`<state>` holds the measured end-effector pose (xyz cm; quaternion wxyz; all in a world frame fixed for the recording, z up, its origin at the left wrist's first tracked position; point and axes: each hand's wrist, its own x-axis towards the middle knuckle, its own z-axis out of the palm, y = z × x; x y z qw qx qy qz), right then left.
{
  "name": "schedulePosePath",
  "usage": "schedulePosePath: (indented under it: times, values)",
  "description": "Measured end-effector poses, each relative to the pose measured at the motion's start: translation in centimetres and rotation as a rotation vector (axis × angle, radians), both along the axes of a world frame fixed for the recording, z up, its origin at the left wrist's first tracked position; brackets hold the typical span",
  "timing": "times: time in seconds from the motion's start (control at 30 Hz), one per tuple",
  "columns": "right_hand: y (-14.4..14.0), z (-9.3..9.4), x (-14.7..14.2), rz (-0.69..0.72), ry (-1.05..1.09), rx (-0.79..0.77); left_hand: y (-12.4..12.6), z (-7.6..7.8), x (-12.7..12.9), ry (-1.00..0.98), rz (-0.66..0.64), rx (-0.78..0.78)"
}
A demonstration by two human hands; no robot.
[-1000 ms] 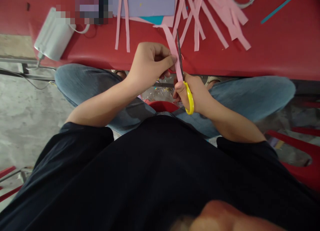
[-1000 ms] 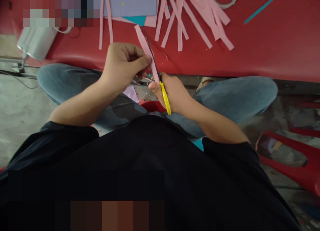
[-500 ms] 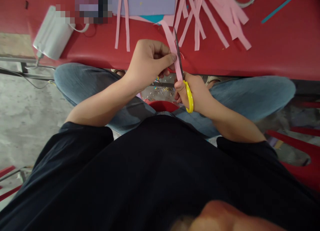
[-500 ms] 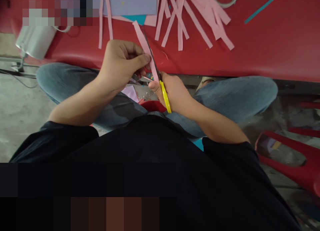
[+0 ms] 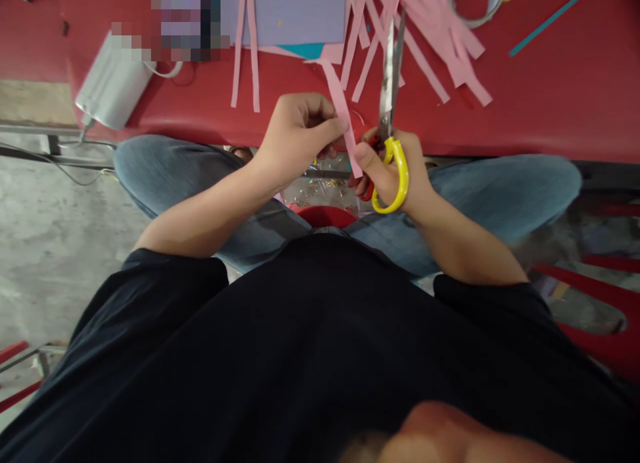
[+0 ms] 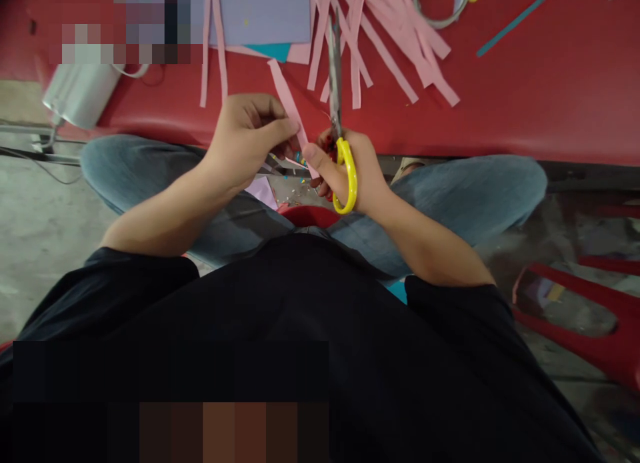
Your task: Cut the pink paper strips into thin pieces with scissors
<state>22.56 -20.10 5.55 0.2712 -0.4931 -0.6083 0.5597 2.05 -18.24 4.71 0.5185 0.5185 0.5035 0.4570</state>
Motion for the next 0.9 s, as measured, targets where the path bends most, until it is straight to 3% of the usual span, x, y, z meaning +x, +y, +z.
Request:
schedulePosePath:
  times: [0.2, 0.4, 0.9]
  values:
    - [-0.8, -0.5, -0.5, 0.029, 0.026, -0.056, 0.3, -1.4, 0.4, -0.017, 0.045, 0.023]
    - [-1.7, -0.7, -0.6, 0.056, 0.09, -0.113, 0.7, -1.2, 0.0, 0.038, 0.095, 0.023]
    - [-2.4, -1.2, -0.9, 0.04, 0.21, -0.186, 3.2, -0.1, -2.9, -0.008, 0.153, 0.32]
